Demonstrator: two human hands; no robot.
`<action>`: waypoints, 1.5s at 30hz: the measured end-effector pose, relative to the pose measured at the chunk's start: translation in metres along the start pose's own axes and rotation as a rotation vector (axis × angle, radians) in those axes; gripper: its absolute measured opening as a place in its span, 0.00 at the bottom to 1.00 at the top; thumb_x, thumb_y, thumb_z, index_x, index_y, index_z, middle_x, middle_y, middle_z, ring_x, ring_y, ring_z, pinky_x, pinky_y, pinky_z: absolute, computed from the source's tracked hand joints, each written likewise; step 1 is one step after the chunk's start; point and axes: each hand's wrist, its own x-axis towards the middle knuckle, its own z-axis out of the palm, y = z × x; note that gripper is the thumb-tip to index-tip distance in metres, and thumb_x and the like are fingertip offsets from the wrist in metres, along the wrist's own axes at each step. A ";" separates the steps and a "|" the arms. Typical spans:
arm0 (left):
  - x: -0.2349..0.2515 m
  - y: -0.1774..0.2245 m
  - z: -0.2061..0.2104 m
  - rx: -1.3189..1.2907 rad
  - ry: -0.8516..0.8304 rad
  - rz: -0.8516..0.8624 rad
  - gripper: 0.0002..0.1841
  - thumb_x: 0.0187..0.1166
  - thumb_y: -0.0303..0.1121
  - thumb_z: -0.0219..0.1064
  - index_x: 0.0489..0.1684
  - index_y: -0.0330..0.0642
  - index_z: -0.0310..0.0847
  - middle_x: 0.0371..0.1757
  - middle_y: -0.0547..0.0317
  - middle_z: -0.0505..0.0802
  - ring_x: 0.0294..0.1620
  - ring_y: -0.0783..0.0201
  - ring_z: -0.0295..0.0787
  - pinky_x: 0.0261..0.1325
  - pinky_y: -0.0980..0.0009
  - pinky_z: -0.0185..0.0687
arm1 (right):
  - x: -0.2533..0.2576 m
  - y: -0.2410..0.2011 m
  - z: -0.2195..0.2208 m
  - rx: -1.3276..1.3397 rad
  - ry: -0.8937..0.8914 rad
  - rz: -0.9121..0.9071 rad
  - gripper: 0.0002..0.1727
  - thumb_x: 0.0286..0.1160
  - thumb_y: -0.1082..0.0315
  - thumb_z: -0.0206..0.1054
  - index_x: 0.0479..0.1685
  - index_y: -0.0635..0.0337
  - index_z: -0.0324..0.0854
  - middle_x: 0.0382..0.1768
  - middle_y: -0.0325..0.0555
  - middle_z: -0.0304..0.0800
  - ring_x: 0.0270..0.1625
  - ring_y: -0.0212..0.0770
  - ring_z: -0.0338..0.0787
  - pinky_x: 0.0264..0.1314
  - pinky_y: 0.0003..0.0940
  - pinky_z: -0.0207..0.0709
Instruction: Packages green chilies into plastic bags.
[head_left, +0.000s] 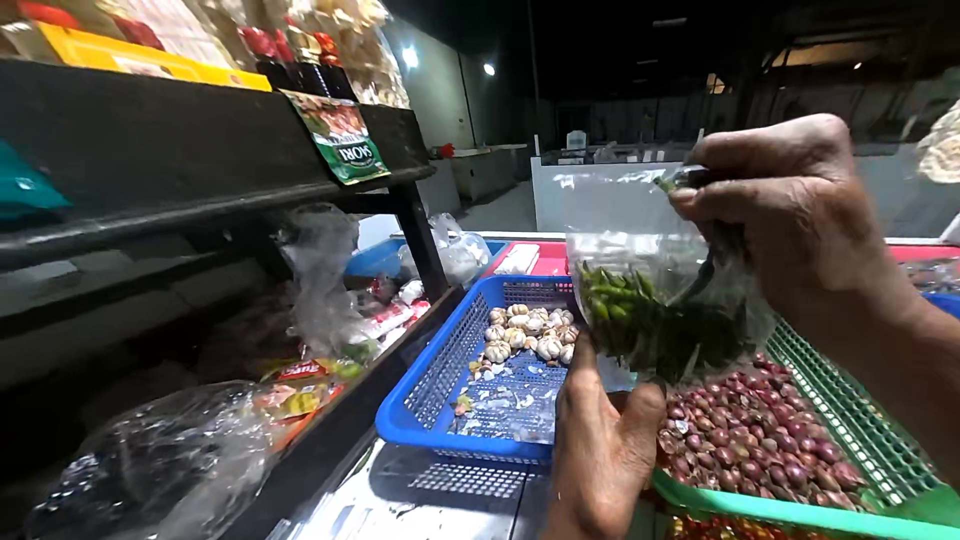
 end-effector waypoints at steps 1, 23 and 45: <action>0.000 0.000 0.000 0.017 0.009 -0.003 0.38 0.70 0.45 0.70 0.82 0.44 0.62 0.24 0.56 0.87 0.09 0.65 0.80 0.12 0.71 0.81 | -0.001 -0.002 0.001 -0.026 -0.006 -0.054 0.13 0.69 0.74 0.62 0.19 0.48 0.81 0.15 0.23 0.74 0.14 0.18 0.66 0.15 0.16 0.57; -0.002 -0.009 0.008 -0.180 -0.099 -0.075 0.18 0.81 0.34 0.61 0.64 0.40 0.61 0.16 0.57 0.84 0.09 0.68 0.81 0.13 0.77 0.79 | -0.010 0.019 -0.014 0.035 0.024 0.086 0.14 0.70 0.75 0.63 0.17 0.48 0.79 0.14 0.25 0.74 0.15 0.20 0.68 0.16 0.16 0.60; -0.005 -0.014 0.016 -0.211 -0.078 -0.035 0.14 0.82 0.30 0.57 0.61 0.39 0.63 0.18 0.56 0.87 0.11 0.68 0.84 0.14 0.77 0.81 | -0.007 0.021 -0.024 0.187 0.093 -0.021 0.15 0.72 0.79 0.62 0.20 0.50 0.81 0.16 0.24 0.79 0.13 0.17 0.70 0.13 0.12 0.62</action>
